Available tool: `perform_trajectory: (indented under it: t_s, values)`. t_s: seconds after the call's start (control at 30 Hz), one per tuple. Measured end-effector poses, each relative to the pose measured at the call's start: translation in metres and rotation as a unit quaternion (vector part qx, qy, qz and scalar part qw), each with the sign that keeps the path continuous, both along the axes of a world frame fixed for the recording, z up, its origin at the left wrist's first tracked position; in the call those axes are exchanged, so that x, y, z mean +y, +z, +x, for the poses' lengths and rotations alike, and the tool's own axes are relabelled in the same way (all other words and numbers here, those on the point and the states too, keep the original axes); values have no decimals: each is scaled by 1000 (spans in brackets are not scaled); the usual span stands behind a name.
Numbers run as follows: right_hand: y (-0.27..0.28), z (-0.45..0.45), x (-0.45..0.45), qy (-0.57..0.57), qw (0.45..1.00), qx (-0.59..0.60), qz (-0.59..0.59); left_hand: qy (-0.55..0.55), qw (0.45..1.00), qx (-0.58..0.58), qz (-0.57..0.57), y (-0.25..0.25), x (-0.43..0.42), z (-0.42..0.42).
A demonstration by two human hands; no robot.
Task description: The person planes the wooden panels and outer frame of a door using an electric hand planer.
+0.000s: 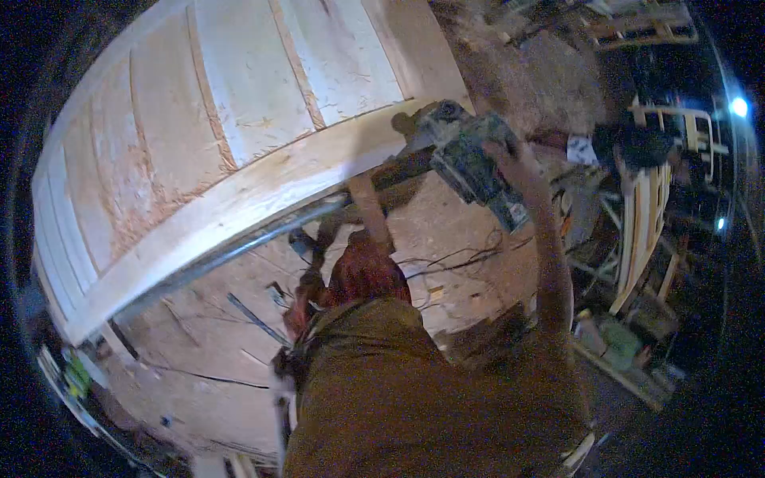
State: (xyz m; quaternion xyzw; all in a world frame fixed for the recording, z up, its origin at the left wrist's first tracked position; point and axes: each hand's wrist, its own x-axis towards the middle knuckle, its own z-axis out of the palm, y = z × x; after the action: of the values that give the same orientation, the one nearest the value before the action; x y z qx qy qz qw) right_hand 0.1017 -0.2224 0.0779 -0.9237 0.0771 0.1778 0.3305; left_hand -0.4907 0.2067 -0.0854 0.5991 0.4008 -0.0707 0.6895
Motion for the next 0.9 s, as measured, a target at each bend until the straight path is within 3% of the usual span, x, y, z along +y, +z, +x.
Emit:
perform_trajectory:
  t_s: [0.03,0.07,0.13,0.2,0.23,0.3,0.33,0.4,0.43,0.53,0.57,0.63,0.67,0.73,0.77,0.8,0.9]
  values:
    - [4,10,-1,33,999,19,11,-41,998,46,-5,-1,-19,-8]
    - [0,16,-13,120,988,-95,-21,-116,989,83,27,38,-36,41]
    - [5,20,-29,204,958,-194,-47,-235,962,120,68,93,-65,117]
    - [38,42,-22,189,981,-36,-20,-192,928,-34,317,90,-111,116]
    - [43,53,-26,198,979,-37,-18,-351,915,120,156,131,-107,170]
    - [48,70,-35,221,972,26,-70,-337,916,-10,217,150,-134,189]
    - [47,73,-44,225,972,23,-67,-333,917,-9,221,147,-152,185]
    - [31,87,-62,335,928,-118,-109,-219,898,-129,359,126,-176,194]
    - [20,92,-67,333,929,-129,-101,-337,917,7,214,118,-170,207]
    - [18,130,-81,453,887,-87,4,-269,919,36,287,94,-186,225]
    - [17,137,-74,400,915,25,-42,-247,908,53,334,89,-183,228]
    - [-7,159,-72,371,916,131,-81,-150,919,135,338,100,-182,234]
    - [-23,166,-74,388,920,52,3,-93,925,157,333,112,-191,243]
    - [-17,176,-77,423,903,51,50,21,925,185,331,144,-205,264]
    - [-8,178,-70,440,894,52,73,39,915,154,371,139,-214,269]
    - [-10,178,-72,467,881,35,65,96,925,160,332,120,-228,253]
    - [2,186,-43,525,849,11,56,34,856,117,502,142,-243,280]
